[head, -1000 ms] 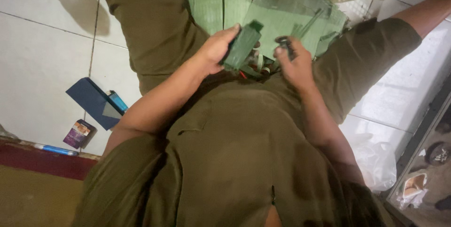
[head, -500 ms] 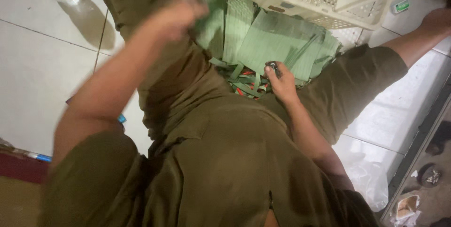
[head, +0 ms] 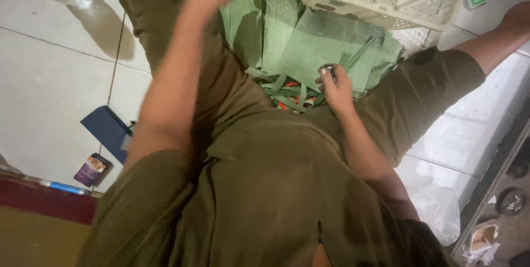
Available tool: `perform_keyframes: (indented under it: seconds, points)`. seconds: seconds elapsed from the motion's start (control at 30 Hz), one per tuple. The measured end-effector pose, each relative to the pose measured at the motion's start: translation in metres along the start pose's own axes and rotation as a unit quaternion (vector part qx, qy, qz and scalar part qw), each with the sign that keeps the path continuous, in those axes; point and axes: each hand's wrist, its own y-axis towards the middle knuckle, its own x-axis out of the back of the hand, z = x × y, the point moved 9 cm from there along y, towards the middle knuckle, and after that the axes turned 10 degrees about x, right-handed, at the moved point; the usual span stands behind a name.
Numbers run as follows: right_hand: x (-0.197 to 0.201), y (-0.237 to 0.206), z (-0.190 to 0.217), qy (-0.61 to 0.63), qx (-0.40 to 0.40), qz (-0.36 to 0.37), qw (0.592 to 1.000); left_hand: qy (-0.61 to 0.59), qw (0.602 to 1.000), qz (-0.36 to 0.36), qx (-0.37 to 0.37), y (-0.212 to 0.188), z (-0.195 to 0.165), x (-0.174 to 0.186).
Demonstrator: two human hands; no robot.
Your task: The person sits cross-legged on the floor and repeatedly folds green leaves into small bundles using a handheld tool. The person places the finished bundles into a white plastic basket positioned between their legs.
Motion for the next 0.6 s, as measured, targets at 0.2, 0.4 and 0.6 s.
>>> perform_keyframes:
  seconds: [0.2,0.4,0.6]
  points:
    - [-0.011,0.016,0.023,0.101,-0.041,0.010,0.994,0.044,0.995,0.025,0.088,-0.066,0.013,-0.080]
    - [-0.033,0.017,0.028,-0.002,-0.055,0.055,0.997,0.065,0.996,-0.056,0.005,-0.090,-0.016,-0.091]
    - [-0.047,0.027,0.034,0.053,-0.040,0.070,0.995,-0.022,0.990,0.021,0.134,-0.083,0.016,-0.097]
